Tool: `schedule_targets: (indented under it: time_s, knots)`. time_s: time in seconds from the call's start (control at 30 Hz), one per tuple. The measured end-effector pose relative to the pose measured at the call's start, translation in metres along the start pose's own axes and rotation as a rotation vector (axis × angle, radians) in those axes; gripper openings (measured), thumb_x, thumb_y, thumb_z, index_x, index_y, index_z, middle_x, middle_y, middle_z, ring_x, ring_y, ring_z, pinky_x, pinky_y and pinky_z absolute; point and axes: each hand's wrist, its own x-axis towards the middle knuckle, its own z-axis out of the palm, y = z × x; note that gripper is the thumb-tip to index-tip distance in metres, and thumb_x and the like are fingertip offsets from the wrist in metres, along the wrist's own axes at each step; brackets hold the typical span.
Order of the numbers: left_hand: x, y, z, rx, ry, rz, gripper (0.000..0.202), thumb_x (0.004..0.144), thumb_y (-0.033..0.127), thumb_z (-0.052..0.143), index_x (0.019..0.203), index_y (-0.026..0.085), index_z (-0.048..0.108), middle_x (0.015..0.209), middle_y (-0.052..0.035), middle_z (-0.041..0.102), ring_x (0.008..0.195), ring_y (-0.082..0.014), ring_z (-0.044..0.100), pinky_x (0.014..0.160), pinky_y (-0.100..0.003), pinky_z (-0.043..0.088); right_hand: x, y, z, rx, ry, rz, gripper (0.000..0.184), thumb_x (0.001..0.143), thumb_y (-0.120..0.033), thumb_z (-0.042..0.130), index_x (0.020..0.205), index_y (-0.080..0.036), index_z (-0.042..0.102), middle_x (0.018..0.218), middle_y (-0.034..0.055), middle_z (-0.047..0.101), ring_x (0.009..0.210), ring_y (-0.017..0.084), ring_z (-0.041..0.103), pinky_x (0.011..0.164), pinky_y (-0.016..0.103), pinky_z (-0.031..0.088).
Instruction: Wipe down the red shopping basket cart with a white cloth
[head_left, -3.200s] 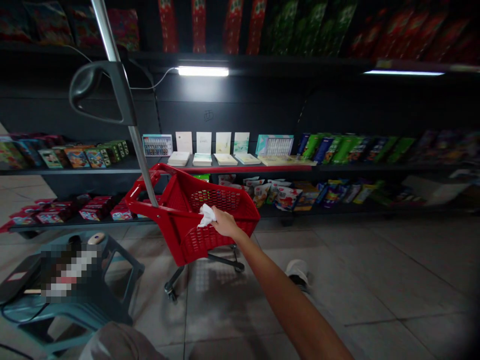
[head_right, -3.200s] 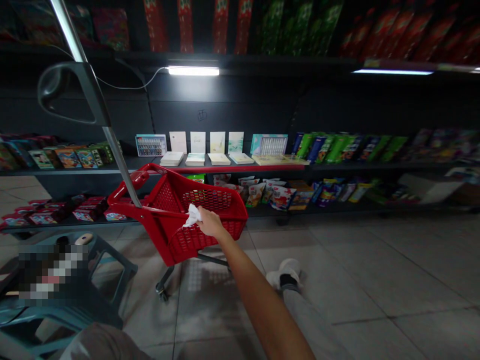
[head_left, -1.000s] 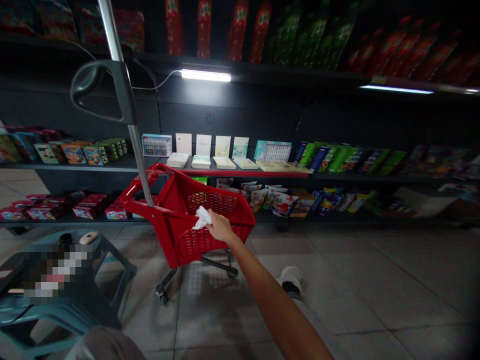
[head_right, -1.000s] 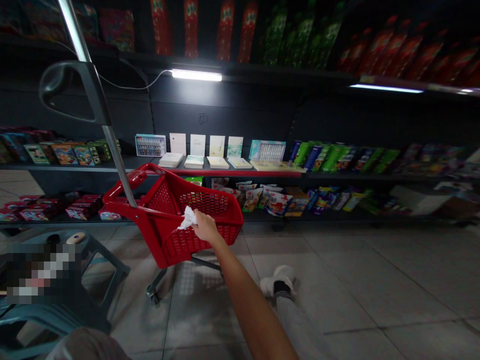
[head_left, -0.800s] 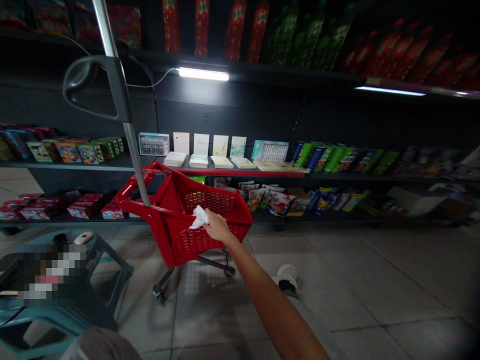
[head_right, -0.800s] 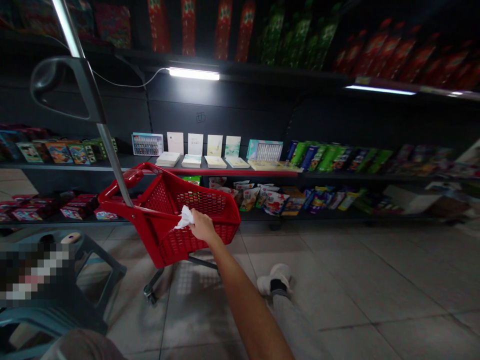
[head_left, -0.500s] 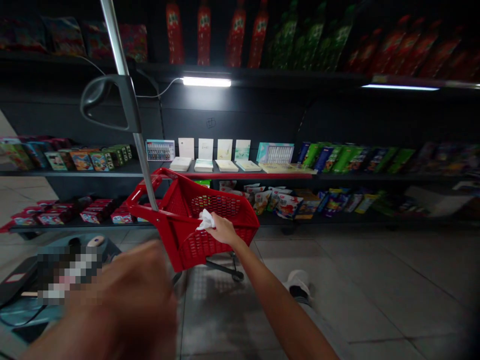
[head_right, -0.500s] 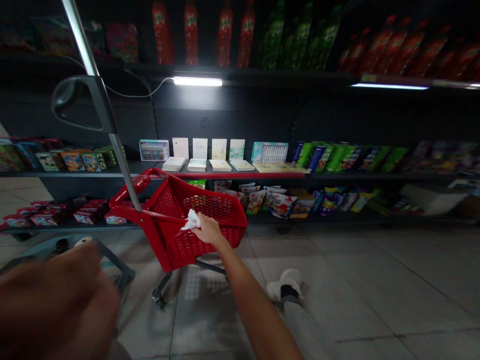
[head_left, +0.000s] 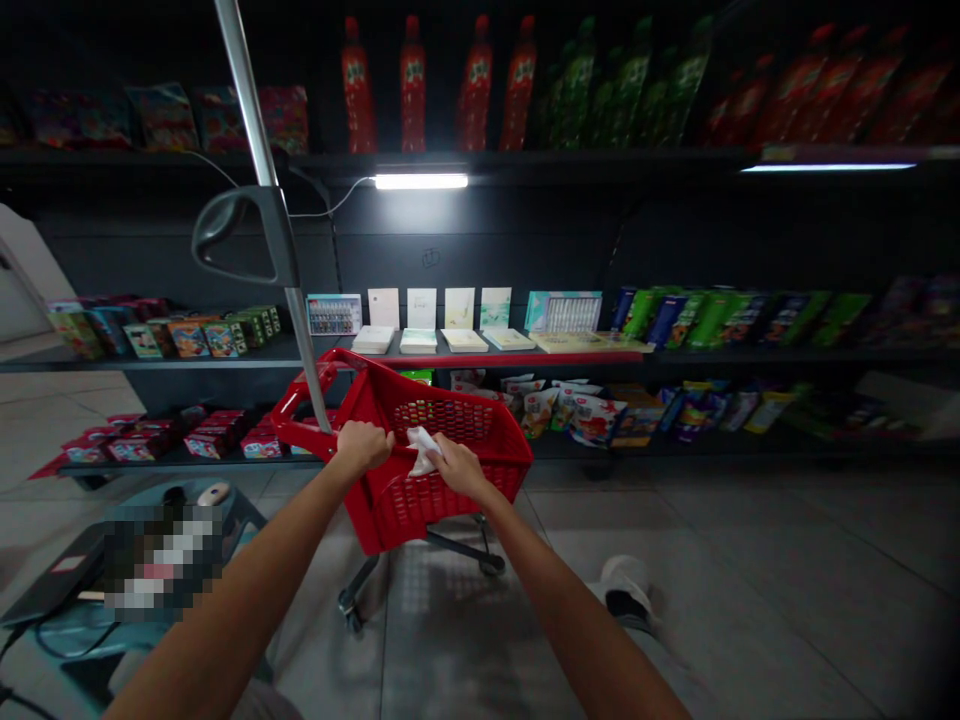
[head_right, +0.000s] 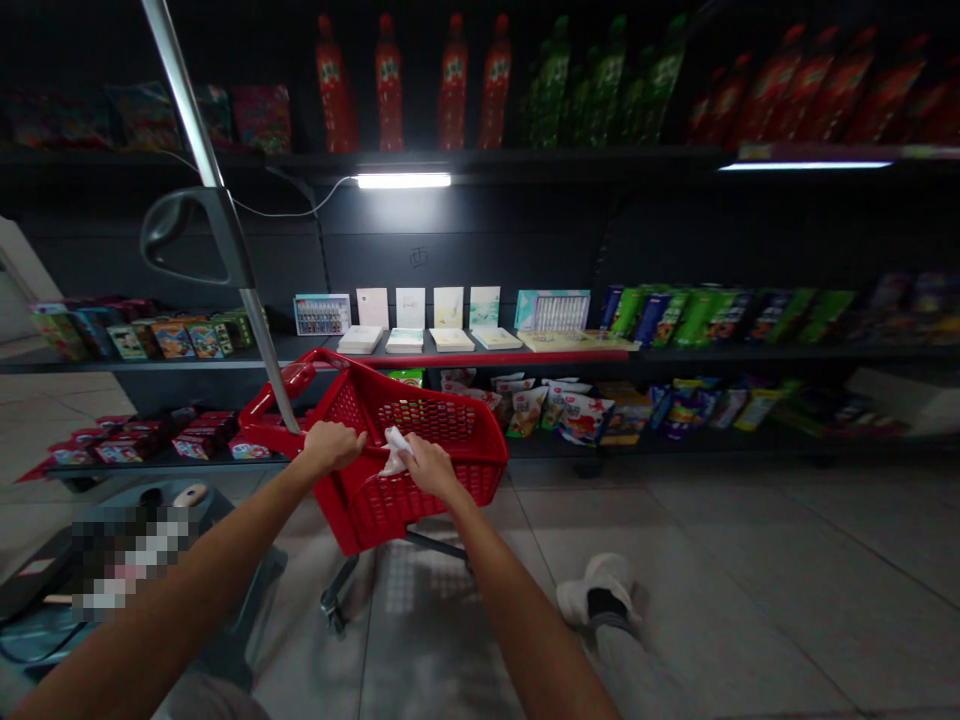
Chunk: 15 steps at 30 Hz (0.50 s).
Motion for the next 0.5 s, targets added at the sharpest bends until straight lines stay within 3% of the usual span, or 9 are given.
schedule_targets:
  time_s: [0.13, 0.27, 0.4, 0.5]
  knots:
    - [0.006, -0.010, 0.001, 0.078, 0.000, 0.039, 0.058, 0.101, 0.051, 0.033, 0.103, 0.016, 0.080, 0.114, -0.0194, 0.075, 0.113, -0.0316, 0.068, 0.095, -0.040, 0.046, -0.002, 0.010, 0.001, 0.081, -0.005, -0.101, 0.037, 0.104, -0.035, 0.042, 0.140, -0.027, 0.047, 0.127, 0.0041, 0.069, 0.111, 0.022, 0.066, 0.088, 0.029, 0.044]
    - [0.009, -0.017, 0.004, 0.103, 0.033, 0.052, 0.065, 0.101, 0.056, 0.028, 0.103, 0.016, 0.080, 0.112, -0.0187, 0.076, 0.110, -0.0295, 0.069, 0.095, -0.037, 0.046, -0.007, 0.031, -0.001, 0.101, -0.009, -0.256, 0.052, 0.097, -0.016, 0.045, 0.148, -0.025, 0.045, 0.149, 0.0050, 0.055, 0.129, 0.019, 0.056, 0.104, 0.030, 0.042]
    - [0.010, -0.018, 0.009, 0.099, 0.070, 0.036, 0.070, 0.101, 0.057, 0.024, 0.104, 0.015, 0.080, 0.111, -0.0193, 0.076, 0.108, -0.0289, 0.070, 0.094, -0.036, 0.047, -0.021, 0.067, -0.008, 0.043, 0.007, -0.294, 0.048, 0.093, -0.010, 0.044, 0.138, -0.019, 0.055, 0.141, 0.0078, 0.061, 0.125, 0.020, 0.058, 0.105, 0.033, 0.043]
    - [0.011, -0.018, 0.012, 0.088, 0.087, 0.023, 0.068, 0.100, 0.056, 0.027, 0.105, 0.015, 0.080, 0.110, -0.0193, 0.076, 0.107, -0.0290, 0.071, 0.093, -0.037, 0.048, -0.043, 0.101, -0.022, -0.072, 0.090, -0.227, 0.039, 0.090, -0.009, 0.048, 0.125, -0.018, 0.063, 0.126, 0.0098, 0.067, 0.117, 0.021, 0.059, 0.101, 0.034, 0.046]
